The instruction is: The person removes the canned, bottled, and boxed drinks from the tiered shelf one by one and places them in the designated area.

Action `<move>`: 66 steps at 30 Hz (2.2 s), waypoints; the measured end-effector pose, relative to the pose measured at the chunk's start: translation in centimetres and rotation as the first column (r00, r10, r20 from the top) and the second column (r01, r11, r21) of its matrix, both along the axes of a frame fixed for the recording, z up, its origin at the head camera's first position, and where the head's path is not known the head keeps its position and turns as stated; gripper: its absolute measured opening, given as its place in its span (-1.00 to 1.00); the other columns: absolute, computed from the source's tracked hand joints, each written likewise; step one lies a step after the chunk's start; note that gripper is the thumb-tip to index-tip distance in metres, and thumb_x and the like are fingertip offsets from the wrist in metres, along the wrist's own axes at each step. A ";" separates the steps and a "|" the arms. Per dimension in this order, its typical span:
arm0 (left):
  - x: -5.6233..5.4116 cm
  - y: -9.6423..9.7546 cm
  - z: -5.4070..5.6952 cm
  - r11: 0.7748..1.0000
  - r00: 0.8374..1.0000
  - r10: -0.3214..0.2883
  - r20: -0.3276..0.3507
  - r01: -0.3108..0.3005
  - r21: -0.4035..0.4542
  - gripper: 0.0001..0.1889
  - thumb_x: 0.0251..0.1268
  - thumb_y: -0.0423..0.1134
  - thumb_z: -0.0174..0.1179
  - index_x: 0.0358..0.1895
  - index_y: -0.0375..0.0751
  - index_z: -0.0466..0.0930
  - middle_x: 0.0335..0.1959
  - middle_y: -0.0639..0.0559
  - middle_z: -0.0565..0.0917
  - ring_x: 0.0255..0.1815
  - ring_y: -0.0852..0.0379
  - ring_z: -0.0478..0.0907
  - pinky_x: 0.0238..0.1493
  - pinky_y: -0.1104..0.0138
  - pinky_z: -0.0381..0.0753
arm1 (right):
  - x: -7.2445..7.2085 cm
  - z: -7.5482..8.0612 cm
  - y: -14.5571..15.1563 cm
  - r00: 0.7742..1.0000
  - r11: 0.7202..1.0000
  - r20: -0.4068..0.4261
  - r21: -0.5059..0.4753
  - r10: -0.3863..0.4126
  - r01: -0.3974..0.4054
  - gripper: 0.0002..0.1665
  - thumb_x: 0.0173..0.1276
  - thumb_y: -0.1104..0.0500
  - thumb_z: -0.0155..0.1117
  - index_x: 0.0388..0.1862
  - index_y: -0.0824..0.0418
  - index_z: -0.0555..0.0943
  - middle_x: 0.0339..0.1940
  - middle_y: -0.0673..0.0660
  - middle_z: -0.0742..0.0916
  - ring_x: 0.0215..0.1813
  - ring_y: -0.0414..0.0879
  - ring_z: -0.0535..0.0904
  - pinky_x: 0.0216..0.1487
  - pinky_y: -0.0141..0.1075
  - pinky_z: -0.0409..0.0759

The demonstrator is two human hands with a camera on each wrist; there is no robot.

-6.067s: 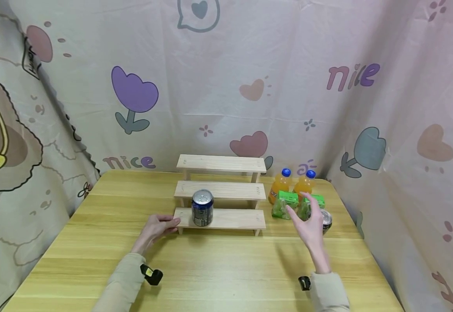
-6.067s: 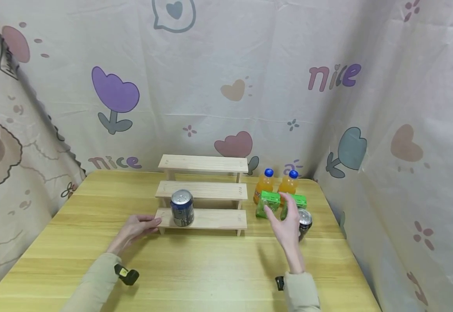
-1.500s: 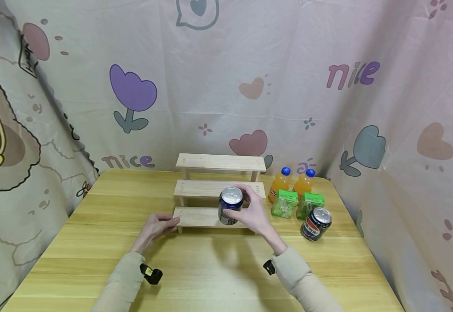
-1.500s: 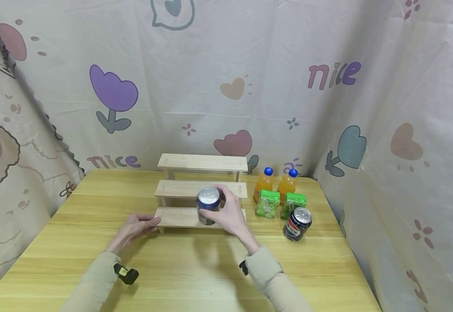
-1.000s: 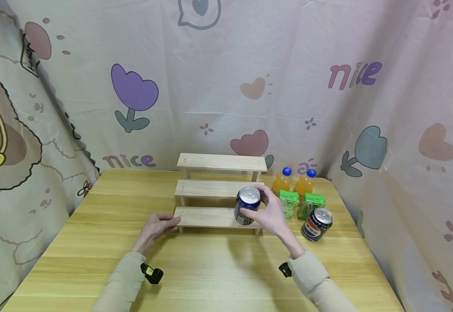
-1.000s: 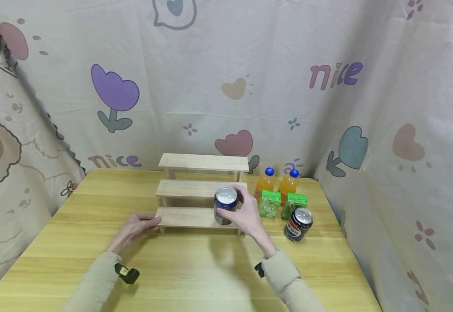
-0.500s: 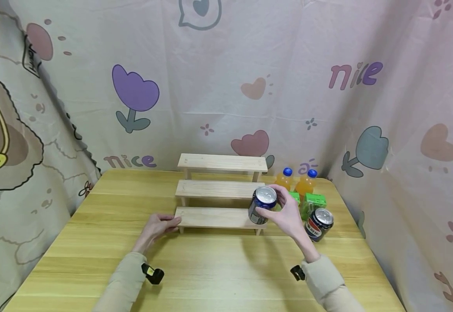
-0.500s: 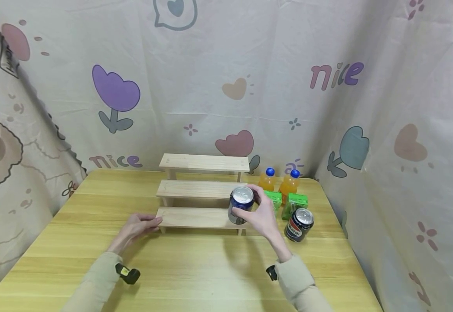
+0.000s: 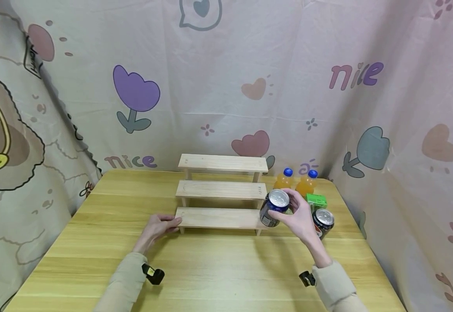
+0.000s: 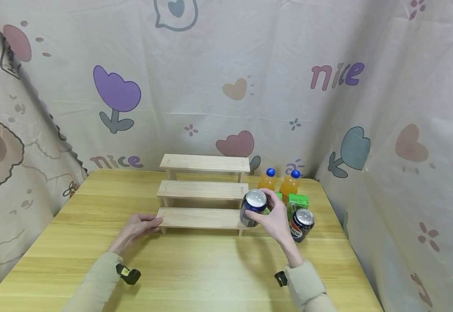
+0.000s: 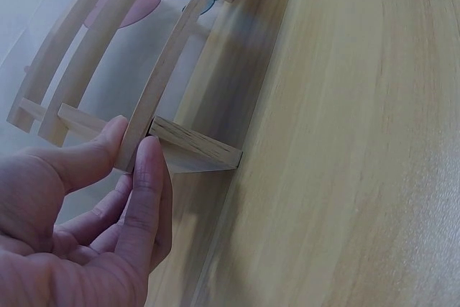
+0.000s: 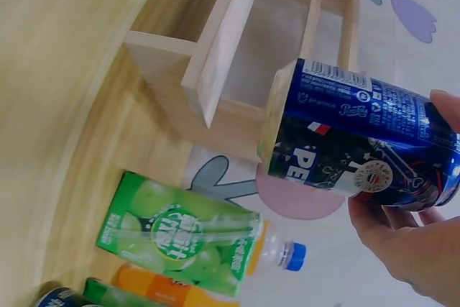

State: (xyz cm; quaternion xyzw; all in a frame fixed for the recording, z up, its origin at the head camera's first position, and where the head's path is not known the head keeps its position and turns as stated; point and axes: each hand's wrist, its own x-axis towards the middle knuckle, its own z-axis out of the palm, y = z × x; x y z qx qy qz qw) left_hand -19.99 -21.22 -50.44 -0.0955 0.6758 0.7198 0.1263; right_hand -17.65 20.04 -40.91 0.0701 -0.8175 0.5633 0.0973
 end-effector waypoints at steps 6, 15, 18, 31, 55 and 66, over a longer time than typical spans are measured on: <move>0.1 0.0 0.1 1.000 1.000 -0.005 -0.006 0.005 0.001 -0.48 0.43 -0.49 0.24 0.24 -0.88 0.30 -0.26 -0.04 0.71 -0.34 0.28 0.73 -0.19 0.48 0.83 | 0.1 -0.4 0.9 0.998 1.000 0.059 -0.015 -0.021 0.022 -0.12 0.08 0.38 0.63 0.38 0.33 0.43 0.31 0.34 0.65 0.09 -0.52 0.54 0.23 -0.72 0.50; 0.2 -0.1 0.2 1.000 1.000 -0.010 -0.007 0.010 -0.012 -0.48 0.45 -0.47 0.23 0.26 -0.86 0.31 -0.27 -0.03 0.71 -0.34 0.29 0.73 -0.20 0.52 0.82 | 0.2 -1.2 2.0 0.994 0.998 0.096 -0.030 -0.059 0.062 -0.14 0.09 0.42 0.60 0.38 0.34 0.43 0.34 0.36 0.63 0.07 -0.56 0.52 0.19 -0.73 0.50; 0.2 -0.1 0.2 1.000 1.000 -0.002 -0.003 0.002 -0.010 -0.50 0.44 -0.48 0.23 0.25 -0.85 0.33 -0.28 -0.03 0.71 -0.35 0.29 0.73 -0.20 0.51 0.82 | 0.2 -1.4 2.3 0.989 0.996 0.122 -0.033 -0.084 0.089 -0.14 0.10 0.42 0.59 0.39 0.34 0.42 0.35 0.36 0.61 0.09 -0.53 0.53 0.18 -0.75 0.49; 0.2 -0.1 0.2 1.000 1.000 -0.017 -0.006 0.017 -0.001 -0.51 0.45 -0.49 0.21 0.23 -0.87 0.32 -0.30 0.01 0.69 -0.36 0.30 0.73 -0.21 0.52 0.81 | 0.0 -2.7 3.5 0.960 0.984 0.233 -0.053 -0.154 0.171 -0.06 0.14 0.47 0.50 0.48 0.37 0.28 0.48 0.36 0.48 0.55 0.13 0.37 0.66 -0.17 0.34; 0.0 -0.1 -0.3 1.000 1.000 -0.011 -0.008 0.011 0.016 -0.51 0.44 -0.51 0.22 0.23 -0.88 0.30 -0.30 -0.01 0.70 -0.37 0.29 0.73 -0.21 0.50 0.82 | -0.3 -5.0 3.7 0.941 0.974 0.269 -0.047 -0.203 0.223 -0.02 0.11 0.50 0.50 0.49 0.45 0.23 0.47 0.46 0.46 0.52 0.21 0.39 0.07 -0.81 0.32; 0.1 0.1 -0.1 1.000 1.000 -0.006 -0.006 0.006 -0.003 -0.57 0.42 -0.50 0.23 0.17 -0.84 0.40 -0.35 0.03 0.69 -0.38 0.29 0.73 -0.22 0.52 0.82 | -0.4 -5.5 3.7 0.941 0.971 0.264 -0.052 -0.212 0.233 -0.02 0.11 0.50 0.50 0.48 0.45 0.24 0.46 0.48 0.46 0.50 0.22 0.39 0.08 -0.77 0.32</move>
